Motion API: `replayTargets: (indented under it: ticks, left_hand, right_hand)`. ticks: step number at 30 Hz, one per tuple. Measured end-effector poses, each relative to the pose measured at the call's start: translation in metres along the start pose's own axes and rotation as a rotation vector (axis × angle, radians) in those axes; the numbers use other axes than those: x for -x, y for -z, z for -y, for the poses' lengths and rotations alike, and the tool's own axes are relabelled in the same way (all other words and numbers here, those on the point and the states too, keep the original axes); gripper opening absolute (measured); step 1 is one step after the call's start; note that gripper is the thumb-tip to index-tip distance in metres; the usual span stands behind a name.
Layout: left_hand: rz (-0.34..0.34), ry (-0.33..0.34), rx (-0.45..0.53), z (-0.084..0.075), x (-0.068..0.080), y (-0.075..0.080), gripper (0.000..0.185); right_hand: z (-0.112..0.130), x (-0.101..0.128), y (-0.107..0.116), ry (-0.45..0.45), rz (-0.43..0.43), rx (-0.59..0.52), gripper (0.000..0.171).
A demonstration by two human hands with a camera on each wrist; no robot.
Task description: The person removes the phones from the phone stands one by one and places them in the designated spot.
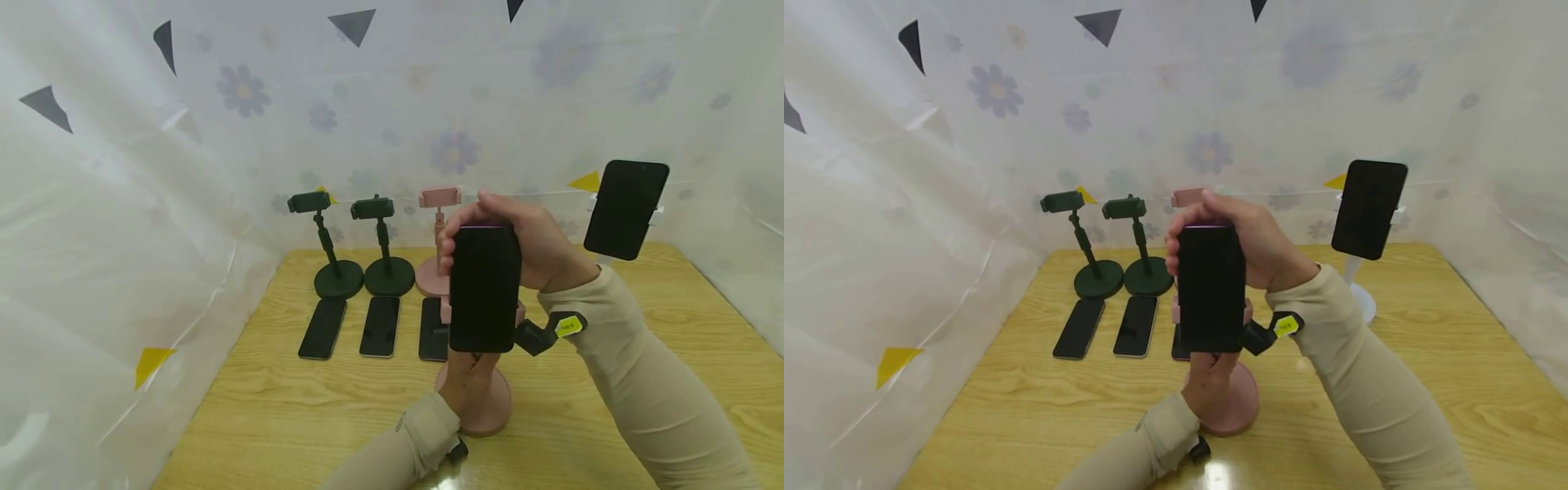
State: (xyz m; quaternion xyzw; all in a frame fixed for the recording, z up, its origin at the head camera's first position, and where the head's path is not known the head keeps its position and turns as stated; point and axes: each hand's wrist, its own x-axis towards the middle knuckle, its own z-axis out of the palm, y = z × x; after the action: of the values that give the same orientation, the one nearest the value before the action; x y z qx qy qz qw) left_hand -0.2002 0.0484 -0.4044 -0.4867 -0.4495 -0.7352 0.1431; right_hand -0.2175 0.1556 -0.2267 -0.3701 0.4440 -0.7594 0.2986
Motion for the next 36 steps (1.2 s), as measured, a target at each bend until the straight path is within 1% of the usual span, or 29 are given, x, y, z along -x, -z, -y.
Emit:
replayTargets:
  ticks: [3,9,14,17,21,23,28,30,32,36]
  left_hand:
    - [0.004,-0.009,-0.017,0.000,0.001,-0.001,0.072]
    - [0.015,-0.067,-0.055,0.006,0.003,0.000,0.069]
    - [0.024,-0.102,-0.158,0.010,0.005,0.001,0.061]
    - [0.026,-0.097,-0.188,0.008,0.005,0.001,0.057]
    - [0.027,-0.061,-0.149,0.004,0.005,0.000,0.056]
    - [0.028,-0.050,-0.175,0.003,0.006,0.000,0.052]
    - [0.051,-0.036,-0.282,0.002,0.009,0.002,0.041]
    - [0.057,-0.026,-0.297,0.002,0.010,0.002,0.039]
    - [0.060,-0.018,-0.275,0.002,0.011,0.002,0.038]
    - [0.048,-0.044,-0.302,0.002,0.011,0.004,0.039]
  right_hand:
    - [0.000,0.000,0.000,0.003,0.012,-0.008,0.067]
    - [0.001,0.000,0.000,0.003,0.011,-0.008,0.067]
    - [0.003,0.001,0.000,0.005,-0.003,0.002,0.066]
    - [0.003,0.001,0.000,0.008,0.010,0.001,0.067]
    - [0.004,0.001,-0.001,0.018,0.023,0.009,0.067]
    - [0.004,0.001,0.000,0.018,0.027,0.005,0.068]
    - [0.005,0.001,0.001,0.015,0.035,0.003,0.068]
    - [0.005,0.001,0.001,0.014,0.037,0.008,0.068]
    - [0.005,0.000,0.001,0.014,0.034,0.011,0.068]
    - [0.005,-0.002,0.000,0.009,0.021,0.021,0.067]
